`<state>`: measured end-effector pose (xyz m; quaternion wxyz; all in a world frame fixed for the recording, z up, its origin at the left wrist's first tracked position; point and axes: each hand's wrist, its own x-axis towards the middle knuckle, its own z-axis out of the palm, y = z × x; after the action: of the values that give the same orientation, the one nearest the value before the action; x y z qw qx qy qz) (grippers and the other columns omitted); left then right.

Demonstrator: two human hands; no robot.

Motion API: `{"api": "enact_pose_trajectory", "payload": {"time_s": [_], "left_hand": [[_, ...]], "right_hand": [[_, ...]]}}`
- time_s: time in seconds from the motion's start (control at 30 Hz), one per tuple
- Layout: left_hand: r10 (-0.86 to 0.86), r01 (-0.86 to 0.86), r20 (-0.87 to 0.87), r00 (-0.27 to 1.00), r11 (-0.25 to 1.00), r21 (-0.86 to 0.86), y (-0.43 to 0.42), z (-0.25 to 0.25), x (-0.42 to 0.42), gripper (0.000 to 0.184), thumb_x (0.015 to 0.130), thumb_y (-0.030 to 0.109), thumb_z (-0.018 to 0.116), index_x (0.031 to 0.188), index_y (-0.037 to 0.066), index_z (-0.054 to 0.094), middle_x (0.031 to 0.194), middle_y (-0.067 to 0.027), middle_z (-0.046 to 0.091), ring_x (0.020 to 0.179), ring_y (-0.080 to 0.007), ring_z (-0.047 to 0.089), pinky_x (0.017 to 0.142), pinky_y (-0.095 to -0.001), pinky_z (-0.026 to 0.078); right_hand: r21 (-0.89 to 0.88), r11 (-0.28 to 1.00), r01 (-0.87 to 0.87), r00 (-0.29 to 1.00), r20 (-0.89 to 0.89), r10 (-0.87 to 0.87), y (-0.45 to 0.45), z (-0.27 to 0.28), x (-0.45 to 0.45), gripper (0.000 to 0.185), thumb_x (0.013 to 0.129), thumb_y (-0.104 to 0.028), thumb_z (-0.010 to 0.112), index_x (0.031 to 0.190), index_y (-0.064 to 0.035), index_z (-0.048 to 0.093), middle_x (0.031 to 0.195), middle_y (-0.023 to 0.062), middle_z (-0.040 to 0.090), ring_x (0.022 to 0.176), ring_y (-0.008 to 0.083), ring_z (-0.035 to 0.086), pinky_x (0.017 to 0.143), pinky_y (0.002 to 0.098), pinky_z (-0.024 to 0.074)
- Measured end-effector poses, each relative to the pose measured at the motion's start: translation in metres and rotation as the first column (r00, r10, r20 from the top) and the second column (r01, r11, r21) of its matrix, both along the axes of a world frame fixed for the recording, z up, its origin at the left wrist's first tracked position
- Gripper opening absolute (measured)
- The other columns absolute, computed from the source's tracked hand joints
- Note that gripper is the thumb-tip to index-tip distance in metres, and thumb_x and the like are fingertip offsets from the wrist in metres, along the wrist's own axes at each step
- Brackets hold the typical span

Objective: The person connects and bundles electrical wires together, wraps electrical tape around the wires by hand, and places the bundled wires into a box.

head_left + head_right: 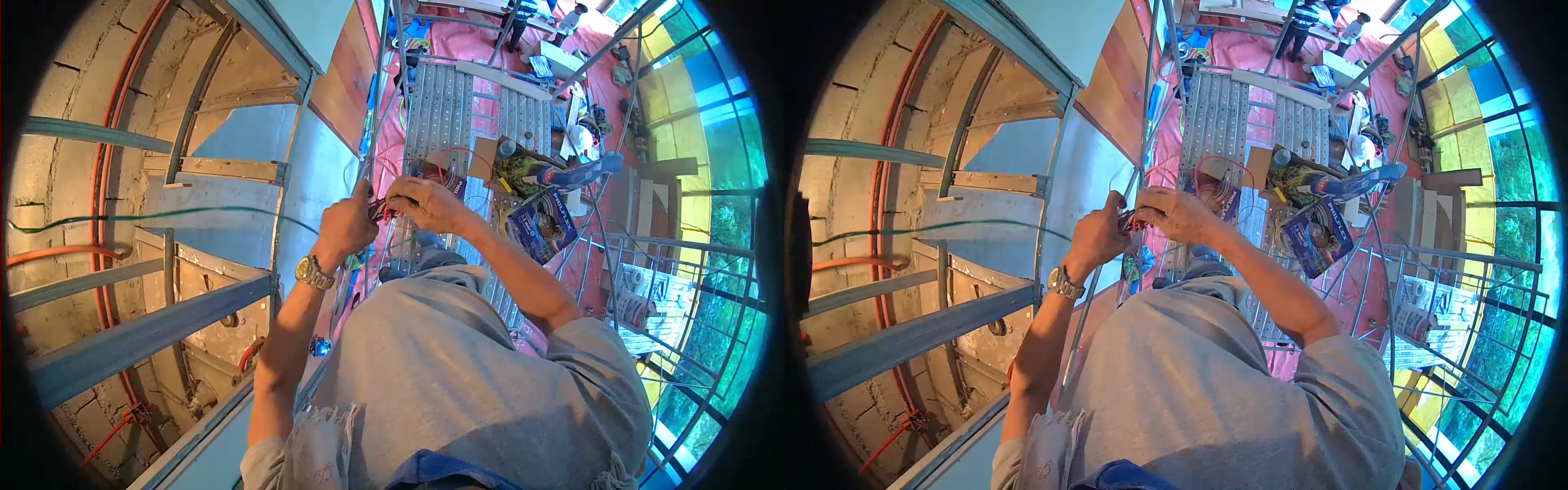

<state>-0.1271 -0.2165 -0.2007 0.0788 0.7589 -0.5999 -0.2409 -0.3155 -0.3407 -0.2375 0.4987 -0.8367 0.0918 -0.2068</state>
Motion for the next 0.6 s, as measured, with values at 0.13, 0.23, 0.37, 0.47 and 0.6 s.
{"api": "enact_pose_trajectory", "payload": {"time_s": [0.13,0.23,0.37,0.47,0.6], "left_hand": [[0.113,-0.077,0.162,0.980,0.974,-0.213,0.011,-0.003,0.004,0.028,0.082,0.019,0.074,0.105,0.006,0.063,0.084,-0.0203,0.070,0.081,-0.0450,0.070,0.069,-0.0557,0.054],[0.135,-0.072,0.186,0.973,0.948,-0.309,0.017,-0.008,0.000,0.023,0.081,0.017,0.072,0.100,0.005,0.067,0.084,-0.0186,0.069,0.082,-0.0438,0.069,0.069,-0.0544,0.054],[-0.022,0.043,0.101,0.995,0.977,-0.207,0.023,-0.012,0.008,0.024,0.077,0.015,0.070,0.098,0.005,0.067,0.086,-0.0199,0.070,0.082,-0.0421,0.070,0.070,-0.0533,0.056],[-0.183,0.182,0.001,0.983,0.978,-0.102,0.022,0.001,0.011,0.025,0.073,0.016,0.070,0.096,0.006,0.068,0.081,-0.0200,0.069,0.077,-0.0433,0.068,0.069,-0.0529,0.054],[-0.199,0.177,-0.196,0.960,0.976,-0.125,0.015,0.022,0.002,0.026,0.070,0.019,0.071,0.093,0.007,0.070,0.076,-0.0210,0.069,0.076,-0.0460,0.066,0.068,-0.0529,0.052]], "right_hand": [[0.023,0.991,0.135,0.990,0.025,-0.135,0.007,0.000,0.005,0.014,0.103,-0.015,0.062,0.105,-0.0029,0.066,0.097,0.0121,0.068,0.090,0.0276,0.070,0.081,0.0404,0.0550],[0.081,0.983,0.167,0.986,-0.016,-0.166,0.011,-0.004,0.004,0.013,0.102,-0.015,0.063,0.105,-0.0026,0.067,0.096,0.0124,0.069,0.088,0.0278,0.070,0.080,0.0404,0.0549],[0.099,0.995,-0.033,0.974,-0.220,0.055,-0.006,0.025,-0.003,0.014,0.100,-0.015,0.067,0.104,-0.0028,0.071,0.092,0.0121,0.071,0.087,0.0275,0.071,0.078,0.0401,0.0544],[0.020,0.969,-0.246,0.950,-0.195,0.245,-0.033,0.032,-0.005,0.014,0.098,-0.015,0.070,0.103,-0.0026,0.073,0.090,0.0125,0.072,0.085,0.0274,0.071,0.078,0.0388,0.0540],[0.439,0.862,-0.252,0.947,-0.072,0.314,-0.050,0.012,0.003,0.016,0.098,-0.017,0.073,0.100,-0.0014,0.074,0.092,0.0048,0.074,0.088,0.0146,0.068,0.080,0.0343,0.0534]]}}
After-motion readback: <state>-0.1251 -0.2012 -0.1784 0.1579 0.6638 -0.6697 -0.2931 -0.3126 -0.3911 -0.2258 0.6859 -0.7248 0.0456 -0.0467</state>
